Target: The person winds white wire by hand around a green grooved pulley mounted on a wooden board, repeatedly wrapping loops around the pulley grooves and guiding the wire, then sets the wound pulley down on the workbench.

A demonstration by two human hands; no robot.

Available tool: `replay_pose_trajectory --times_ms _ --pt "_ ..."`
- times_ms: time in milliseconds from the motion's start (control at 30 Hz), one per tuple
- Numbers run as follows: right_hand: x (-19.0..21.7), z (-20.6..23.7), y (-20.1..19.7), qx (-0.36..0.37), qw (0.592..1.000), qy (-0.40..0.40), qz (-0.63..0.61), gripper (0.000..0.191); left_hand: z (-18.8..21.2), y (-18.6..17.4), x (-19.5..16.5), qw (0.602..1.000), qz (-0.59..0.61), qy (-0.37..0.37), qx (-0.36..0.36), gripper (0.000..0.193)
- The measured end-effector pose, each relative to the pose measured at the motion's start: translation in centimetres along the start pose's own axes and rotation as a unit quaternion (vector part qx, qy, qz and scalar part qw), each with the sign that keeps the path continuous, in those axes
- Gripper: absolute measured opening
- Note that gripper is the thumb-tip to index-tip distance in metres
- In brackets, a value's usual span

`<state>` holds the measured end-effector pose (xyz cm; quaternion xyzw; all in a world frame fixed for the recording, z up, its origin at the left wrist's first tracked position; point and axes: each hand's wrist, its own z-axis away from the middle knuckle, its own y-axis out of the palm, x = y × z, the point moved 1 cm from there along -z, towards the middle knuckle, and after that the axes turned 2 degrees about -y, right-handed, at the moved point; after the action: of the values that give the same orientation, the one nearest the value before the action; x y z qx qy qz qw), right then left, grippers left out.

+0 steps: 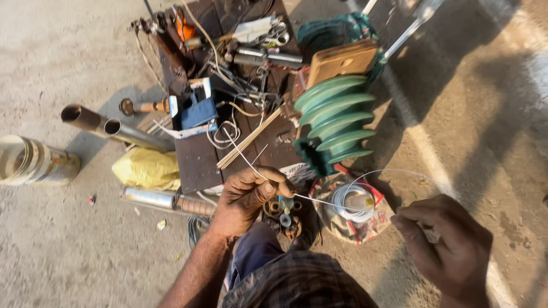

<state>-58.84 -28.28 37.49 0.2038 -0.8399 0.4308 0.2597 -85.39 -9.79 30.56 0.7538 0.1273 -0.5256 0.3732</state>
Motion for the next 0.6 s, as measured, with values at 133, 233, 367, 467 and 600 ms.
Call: replay_pose_trajectory --times_ms 133,233,367,467,600 --pt "0.3 -0.7 -1.4 -0.039 0.998 -0.009 0.046 0.018 -2.7 -0.3 -0.6 0.998 0.06 0.034 0.0 0.02" --pt "-0.3 -1.9 -1.8 -0.07 0.996 -0.03 0.047 0.015 -3.8 -1.4 -1.1 0.992 0.121 0.038 -0.011 0.02" --pt "-1.2 -5.2 -1.0 -0.094 0.993 -0.07 0.012 0.009 -4.3 -3.0 -0.5 0.982 0.189 0.022 -0.023 0.022" --pt "-0.9 -7.9 0.6 -0.106 0.989 -0.103 0.019 0.01 -5.3 -4.8 0.7 0.982 0.182 -0.017 -0.056 0.024" --pt "-0.6 -10.9 2.8 -0.123 0.974 -0.169 0.092 0.014 -6.5 -7.8 1.9 0.986 0.147 -0.054 -0.057 0.022"
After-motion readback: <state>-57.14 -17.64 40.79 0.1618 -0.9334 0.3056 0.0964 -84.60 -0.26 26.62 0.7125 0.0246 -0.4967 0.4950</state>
